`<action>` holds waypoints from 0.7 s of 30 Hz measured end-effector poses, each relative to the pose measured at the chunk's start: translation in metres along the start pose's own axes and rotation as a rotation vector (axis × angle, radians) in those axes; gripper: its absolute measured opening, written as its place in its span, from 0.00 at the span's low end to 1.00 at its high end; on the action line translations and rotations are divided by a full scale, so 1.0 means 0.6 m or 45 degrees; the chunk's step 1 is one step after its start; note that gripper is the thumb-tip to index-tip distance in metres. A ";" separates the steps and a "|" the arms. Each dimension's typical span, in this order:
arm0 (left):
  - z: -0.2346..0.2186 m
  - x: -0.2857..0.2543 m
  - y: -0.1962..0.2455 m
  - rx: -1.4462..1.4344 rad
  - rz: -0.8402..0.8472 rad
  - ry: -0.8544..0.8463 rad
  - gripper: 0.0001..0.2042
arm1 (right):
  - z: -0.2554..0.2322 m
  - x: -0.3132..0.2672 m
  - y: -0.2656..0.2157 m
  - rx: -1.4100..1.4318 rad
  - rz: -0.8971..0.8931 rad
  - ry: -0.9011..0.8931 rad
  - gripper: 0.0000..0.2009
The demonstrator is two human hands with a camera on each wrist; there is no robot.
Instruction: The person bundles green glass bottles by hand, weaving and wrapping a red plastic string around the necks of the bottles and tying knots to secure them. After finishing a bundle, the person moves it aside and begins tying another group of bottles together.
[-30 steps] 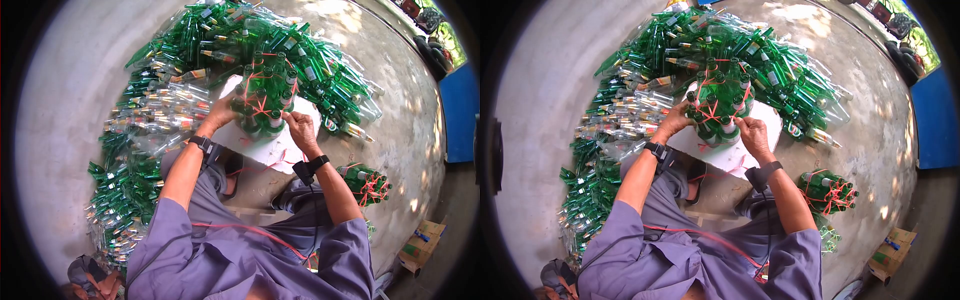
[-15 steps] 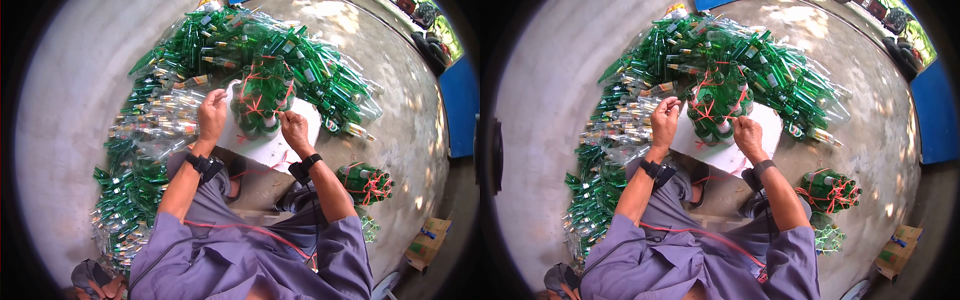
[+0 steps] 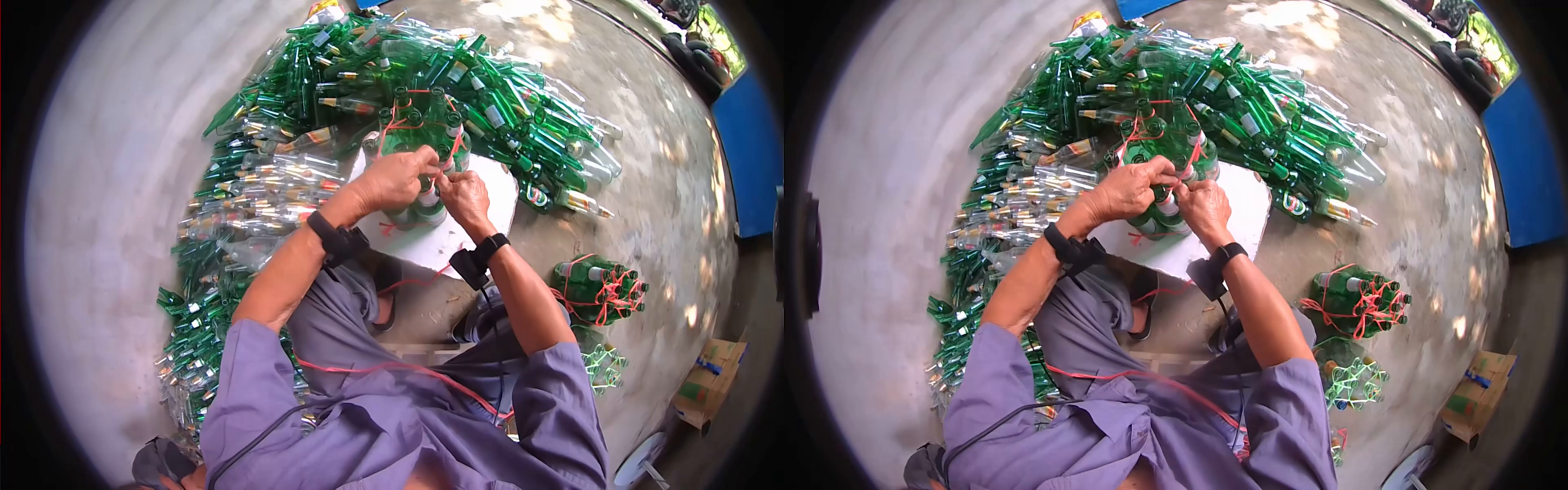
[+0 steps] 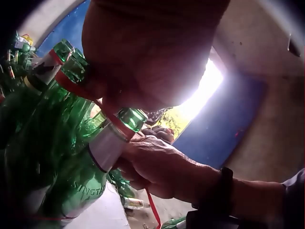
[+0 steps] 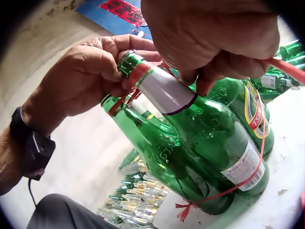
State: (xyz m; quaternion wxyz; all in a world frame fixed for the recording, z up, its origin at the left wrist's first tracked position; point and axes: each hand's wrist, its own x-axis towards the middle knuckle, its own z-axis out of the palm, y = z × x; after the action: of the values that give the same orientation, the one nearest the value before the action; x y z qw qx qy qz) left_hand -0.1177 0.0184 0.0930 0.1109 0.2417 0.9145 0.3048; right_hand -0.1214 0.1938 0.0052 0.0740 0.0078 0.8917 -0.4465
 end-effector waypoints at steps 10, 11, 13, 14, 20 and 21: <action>-0.021 0.004 0.011 0.284 0.056 -0.097 0.24 | 0.009 0.016 0.007 -0.092 0.008 0.065 0.22; -0.021 0.004 0.009 0.283 0.055 -0.096 0.24 | 0.006 0.015 0.007 -0.080 0.006 0.040 0.22; -0.018 0.002 0.005 0.495 0.097 -0.058 0.24 | 0.001 0.013 0.005 -0.069 0.003 0.014 0.22; -0.018 0.002 0.003 0.495 0.097 -0.057 0.24 | -0.001 0.012 0.003 -0.038 0.024 -0.019 0.23; -0.026 -0.002 0.010 0.618 0.188 -0.024 0.23 | -0.002 0.014 0.013 0.042 -0.029 -0.051 0.26; -0.026 -0.004 0.012 0.608 0.286 0.038 0.20 | -0.002 0.014 0.012 0.057 -0.041 -0.051 0.26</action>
State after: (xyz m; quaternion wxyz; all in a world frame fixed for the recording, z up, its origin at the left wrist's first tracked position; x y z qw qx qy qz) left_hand -0.1183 0.0144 0.1096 0.0026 0.3564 0.9295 0.0944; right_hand -0.1292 0.1989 -0.0010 0.0846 -0.0138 0.8798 -0.4675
